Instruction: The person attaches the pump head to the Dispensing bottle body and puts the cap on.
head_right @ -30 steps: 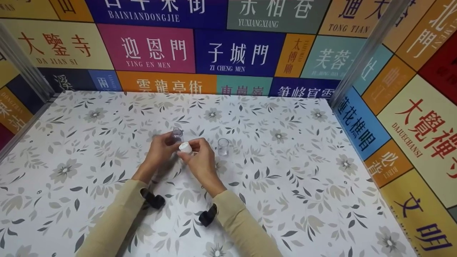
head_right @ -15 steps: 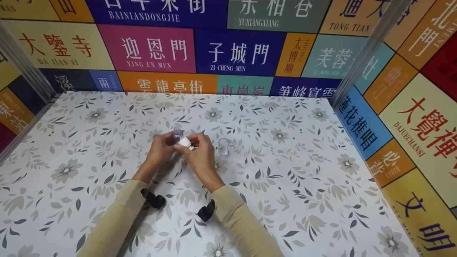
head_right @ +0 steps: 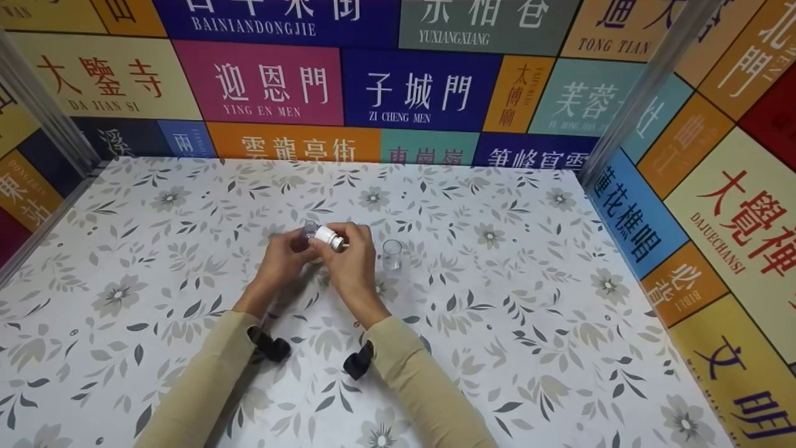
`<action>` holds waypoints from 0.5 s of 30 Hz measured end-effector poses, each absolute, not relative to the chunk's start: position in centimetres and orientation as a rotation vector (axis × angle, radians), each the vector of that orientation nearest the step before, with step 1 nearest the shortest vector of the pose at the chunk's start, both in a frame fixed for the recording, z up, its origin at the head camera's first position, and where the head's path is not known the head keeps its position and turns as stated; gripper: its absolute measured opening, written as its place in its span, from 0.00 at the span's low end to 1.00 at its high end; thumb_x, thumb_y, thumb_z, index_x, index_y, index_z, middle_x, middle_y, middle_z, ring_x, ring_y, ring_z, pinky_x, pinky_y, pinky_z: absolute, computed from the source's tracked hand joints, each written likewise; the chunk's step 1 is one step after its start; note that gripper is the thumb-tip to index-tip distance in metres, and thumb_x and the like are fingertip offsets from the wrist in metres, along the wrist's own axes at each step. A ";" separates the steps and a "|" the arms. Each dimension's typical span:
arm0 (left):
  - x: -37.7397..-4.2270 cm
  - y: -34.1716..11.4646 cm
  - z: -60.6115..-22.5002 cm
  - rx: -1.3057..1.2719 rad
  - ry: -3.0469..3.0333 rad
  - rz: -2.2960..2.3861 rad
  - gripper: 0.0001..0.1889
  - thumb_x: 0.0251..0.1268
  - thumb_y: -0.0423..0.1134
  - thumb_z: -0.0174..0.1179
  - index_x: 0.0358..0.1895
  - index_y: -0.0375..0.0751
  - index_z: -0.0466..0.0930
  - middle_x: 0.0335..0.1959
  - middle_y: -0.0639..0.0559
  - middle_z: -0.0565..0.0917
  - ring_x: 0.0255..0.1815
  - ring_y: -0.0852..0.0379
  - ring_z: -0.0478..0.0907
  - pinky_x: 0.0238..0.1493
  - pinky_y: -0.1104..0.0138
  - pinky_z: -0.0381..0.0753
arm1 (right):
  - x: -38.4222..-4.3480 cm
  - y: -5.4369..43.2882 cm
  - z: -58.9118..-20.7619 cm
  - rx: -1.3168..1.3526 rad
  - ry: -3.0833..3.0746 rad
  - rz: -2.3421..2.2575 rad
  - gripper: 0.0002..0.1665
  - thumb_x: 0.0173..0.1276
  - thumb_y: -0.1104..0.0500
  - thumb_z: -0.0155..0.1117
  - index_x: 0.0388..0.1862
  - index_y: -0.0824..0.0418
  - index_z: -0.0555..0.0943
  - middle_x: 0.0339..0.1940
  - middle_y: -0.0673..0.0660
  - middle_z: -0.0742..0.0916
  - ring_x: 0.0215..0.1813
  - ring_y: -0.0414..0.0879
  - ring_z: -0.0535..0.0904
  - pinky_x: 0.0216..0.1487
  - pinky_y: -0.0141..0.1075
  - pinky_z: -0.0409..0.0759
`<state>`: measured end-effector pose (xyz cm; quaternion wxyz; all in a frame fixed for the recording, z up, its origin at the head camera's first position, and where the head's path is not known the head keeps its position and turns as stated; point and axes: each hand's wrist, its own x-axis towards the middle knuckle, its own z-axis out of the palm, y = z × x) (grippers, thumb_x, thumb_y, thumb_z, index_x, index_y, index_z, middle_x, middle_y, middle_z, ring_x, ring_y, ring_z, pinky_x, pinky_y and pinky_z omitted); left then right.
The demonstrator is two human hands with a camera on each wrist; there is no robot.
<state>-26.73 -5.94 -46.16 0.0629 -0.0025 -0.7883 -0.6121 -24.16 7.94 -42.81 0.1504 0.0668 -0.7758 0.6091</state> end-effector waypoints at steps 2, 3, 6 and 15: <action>-26.8 -6.0 -46.1 -0.017 -2.399 -1.806 0.14 0.60 0.33 0.68 0.49 0.37 0.86 0.45 0.44 0.89 0.42 0.55 0.81 0.46 0.66 0.79 | -24.3 7.9 -42.6 0.178 -2.230 1.756 0.22 0.56 0.60 0.78 0.50 0.62 0.83 0.48 0.58 0.83 0.45 0.46 0.82 0.46 0.34 0.82; -26.8 -6.0 -46.0 -0.025 -2.407 -1.781 0.14 0.60 0.33 0.69 0.49 0.36 0.86 0.44 0.43 0.89 0.42 0.55 0.81 0.46 0.66 0.78 | -24.3 7.8 -42.5 0.166 -2.230 1.770 0.24 0.56 0.60 0.79 0.50 0.62 0.82 0.48 0.58 0.84 0.45 0.46 0.82 0.45 0.33 0.82; -26.8 -6.1 -46.0 -0.037 -2.431 -1.716 0.15 0.59 0.34 0.69 0.49 0.35 0.86 0.43 0.42 0.89 0.41 0.54 0.81 0.47 0.64 0.79 | -24.6 7.7 -42.4 0.115 -2.222 1.822 0.25 0.55 0.59 0.79 0.50 0.62 0.78 0.47 0.58 0.86 0.44 0.43 0.82 0.41 0.27 0.79; -26.6 -6.0 -46.0 -0.004 -2.432 -1.768 0.15 0.61 0.33 0.68 0.51 0.36 0.85 0.46 0.41 0.88 0.43 0.53 0.82 0.46 0.64 0.81 | -24.9 7.5 -42.4 0.115 -2.213 1.755 0.22 0.56 0.55 0.79 0.46 0.61 0.82 0.38 0.55 0.85 0.38 0.42 0.79 0.38 0.28 0.75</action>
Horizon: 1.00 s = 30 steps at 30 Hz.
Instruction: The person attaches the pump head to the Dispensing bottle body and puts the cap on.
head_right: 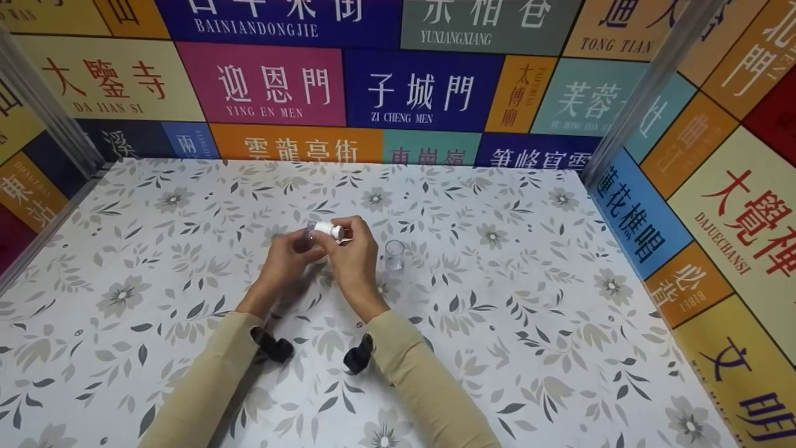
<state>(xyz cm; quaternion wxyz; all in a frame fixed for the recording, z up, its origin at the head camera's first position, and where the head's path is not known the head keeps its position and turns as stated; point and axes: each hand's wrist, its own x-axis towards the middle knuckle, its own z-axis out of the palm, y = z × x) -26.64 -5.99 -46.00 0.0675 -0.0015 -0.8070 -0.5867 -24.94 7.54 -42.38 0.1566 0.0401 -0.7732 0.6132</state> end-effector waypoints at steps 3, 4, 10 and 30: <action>-26.6 -6.0 -46.0 -0.003 -2.405 -1.829 0.15 0.61 0.32 0.67 0.52 0.37 0.85 0.47 0.41 0.88 0.42 0.54 0.82 0.44 0.67 0.80 | -25.1 7.4 -42.3 0.142 -2.223 1.715 0.21 0.57 0.54 0.78 0.47 0.59 0.84 0.39 0.54 0.85 0.41 0.45 0.81 0.41 0.30 0.76; -26.6 -5.9 -46.0 -0.006 -2.398 -1.838 0.15 0.61 0.32 0.67 0.51 0.37 0.85 0.47 0.41 0.88 0.42 0.55 0.81 0.43 0.67 0.80 | -25.1 7.4 -42.3 0.154 -2.225 1.705 0.21 0.57 0.53 0.78 0.48 0.58 0.84 0.40 0.54 0.85 0.42 0.46 0.81 0.42 0.31 0.77; -26.6 -6.0 -46.0 -0.021 -2.391 -1.833 0.13 0.60 0.31 0.68 0.49 0.39 0.86 0.40 0.45 0.87 0.37 0.56 0.79 0.39 0.70 0.77 | -25.5 7.2 -42.2 0.273 -2.148 1.718 0.24 0.58 0.60 0.77 0.54 0.60 0.85 0.46 0.59 0.84 0.48 0.50 0.84 0.52 0.39 0.84; -26.5 -6.0 -46.0 -0.005 -2.434 -1.791 0.14 0.62 0.33 0.66 0.51 0.44 0.86 0.40 0.47 0.87 0.35 0.56 0.77 0.37 0.68 0.74 | -26.7 6.4 -41.9 0.505 -2.079 1.641 0.28 0.59 0.67 0.74 0.60 0.67 0.81 0.55 0.63 0.85 0.57 0.53 0.83 0.56 0.31 0.82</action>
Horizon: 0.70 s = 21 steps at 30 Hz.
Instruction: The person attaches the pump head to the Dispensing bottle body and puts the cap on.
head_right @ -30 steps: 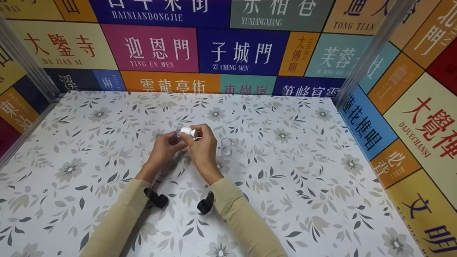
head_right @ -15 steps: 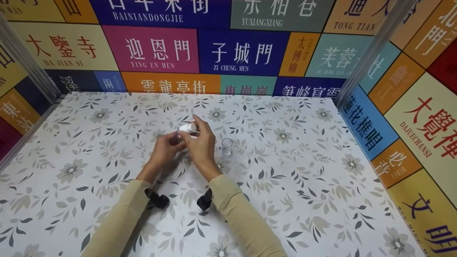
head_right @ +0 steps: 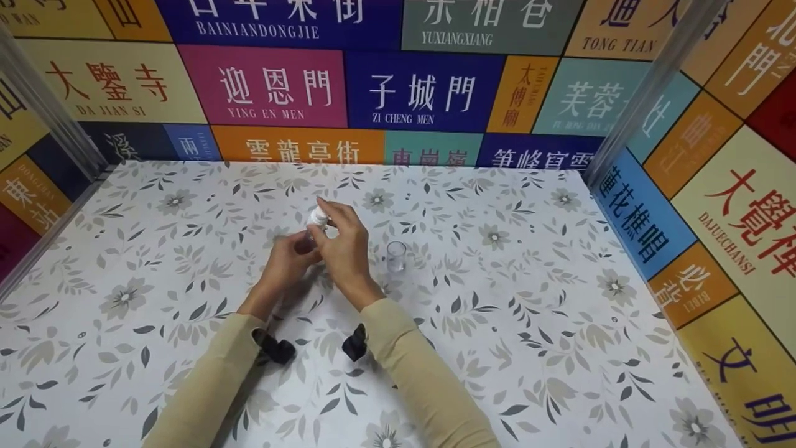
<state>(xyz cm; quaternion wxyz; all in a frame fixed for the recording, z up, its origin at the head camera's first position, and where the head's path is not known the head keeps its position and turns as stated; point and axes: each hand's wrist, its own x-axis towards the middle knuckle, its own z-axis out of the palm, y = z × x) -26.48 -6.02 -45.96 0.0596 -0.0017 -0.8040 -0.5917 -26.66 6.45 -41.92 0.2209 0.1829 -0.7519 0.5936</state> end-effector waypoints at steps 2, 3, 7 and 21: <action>-26.5 -6.0 -46.0 -0.008 -2.429 -1.805 0.15 0.62 0.32 0.65 0.52 0.44 0.86 0.42 0.47 0.88 0.37 0.56 0.78 0.38 0.68 0.75 | -26.8 6.3 -41.9 0.535 -2.105 1.569 0.29 0.61 0.67 0.73 0.62 0.65 0.80 0.55 0.62 0.85 0.57 0.53 0.83 0.56 0.30 0.81; -26.5 -6.0 -46.1 -0.009 -2.424 -1.815 0.15 0.62 0.32 0.65 0.53 0.44 0.86 0.44 0.48 0.88 0.38 0.56 0.78 0.39 0.68 0.75 | -26.8 6.3 -41.9 0.543 -2.119 1.547 0.29 0.61 0.67 0.72 0.63 0.65 0.80 0.55 0.62 0.85 0.57 0.52 0.82 0.56 0.29 0.81; -26.5 -6.1 -46.1 -0.021 -2.411 -1.808 0.14 0.62 0.31 0.64 0.51 0.44 0.87 0.45 0.49 0.88 0.40 0.57 0.79 0.41 0.68 0.76 | -26.9 6.1 -41.9 0.562 -2.180 1.513 0.30 0.64 0.67 0.70 0.66 0.62 0.77 0.55 0.63 0.83 0.58 0.52 0.82 0.57 0.29 0.80; -26.5 -6.1 -46.1 -0.063 -2.408 -1.746 0.12 0.62 0.26 0.61 0.46 0.38 0.87 0.39 0.45 0.87 0.35 0.56 0.76 0.38 0.67 0.75 | -27.7 5.8 -42.3 0.625 -2.229 1.461 0.30 0.67 0.66 0.68 0.68 0.66 0.75 0.56 0.65 0.83 0.59 0.55 0.83 0.59 0.31 0.80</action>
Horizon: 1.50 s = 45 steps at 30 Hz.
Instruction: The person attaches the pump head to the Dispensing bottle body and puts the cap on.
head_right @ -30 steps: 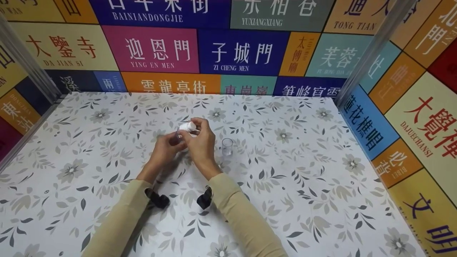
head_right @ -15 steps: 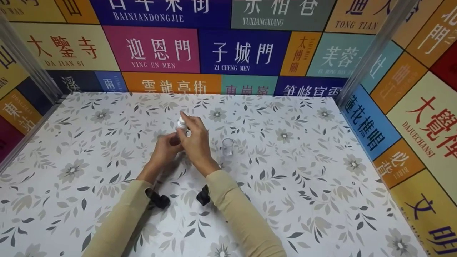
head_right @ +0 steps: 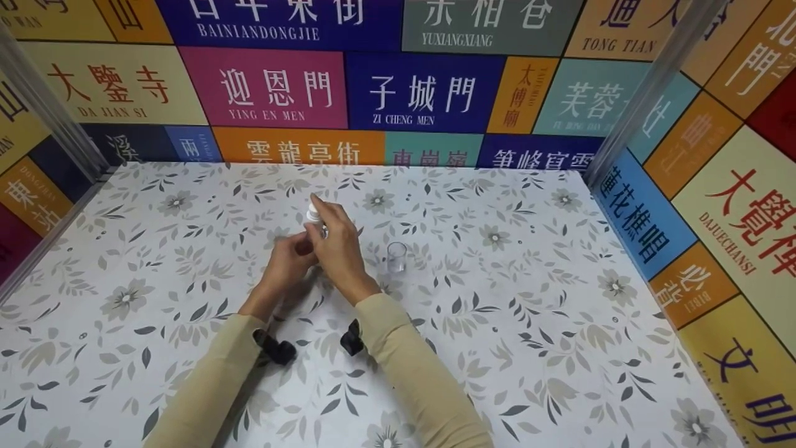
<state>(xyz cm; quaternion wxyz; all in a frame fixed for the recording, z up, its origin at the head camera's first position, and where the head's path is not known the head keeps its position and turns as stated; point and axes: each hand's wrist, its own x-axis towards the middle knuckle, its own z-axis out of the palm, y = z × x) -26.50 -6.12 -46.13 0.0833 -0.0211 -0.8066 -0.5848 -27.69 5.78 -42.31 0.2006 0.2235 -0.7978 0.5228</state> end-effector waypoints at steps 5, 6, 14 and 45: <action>-26.5 -6.2 -46.0 -0.080 -2.427 -1.696 0.12 0.62 0.26 0.60 0.47 0.38 0.87 0.43 0.43 0.89 0.40 0.55 0.79 0.44 0.64 0.78 | -27.8 5.7 -42.7 0.639 -2.239 1.447 0.30 0.66 0.67 0.68 0.67 0.67 0.75 0.54 0.65 0.83 0.58 0.55 0.83 0.59 0.31 0.80; -26.5 -6.2 -46.0 -0.081 -2.430 -1.693 0.13 0.62 0.26 0.60 0.47 0.38 0.87 0.44 0.43 0.89 0.40 0.55 0.79 0.45 0.64 0.78 | -27.8 5.7 -42.7 0.639 -2.242 1.445 0.30 0.66 0.67 0.68 0.67 0.66 0.75 0.54 0.65 0.83 0.58 0.55 0.83 0.59 0.31 0.80; -26.6 -6.3 -46.2 -0.066 -2.426 -1.697 0.13 0.61 0.24 0.59 0.46 0.37 0.87 0.43 0.42 0.89 0.40 0.54 0.79 0.47 0.64 0.78 | -27.6 5.6 -43.2 0.628 -2.254 1.437 0.34 0.64 0.67 0.69 0.69 0.66 0.73 0.54 0.65 0.84 0.57 0.55 0.83 0.58 0.35 0.82; -26.5 -6.0 -46.1 -0.033 -2.373 -1.754 0.08 0.61 0.25 0.60 0.38 0.36 0.86 0.32 0.47 0.85 0.35 0.58 0.77 0.41 0.69 0.76 | -27.3 4.8 -43.5 0.391 -2.224 1.570 0.28 0.59 0.66 0.74 0.59 0.69 0.79 0.51 0.66 0.88 0.53 0.56 0.86 0.57 0.37 0.83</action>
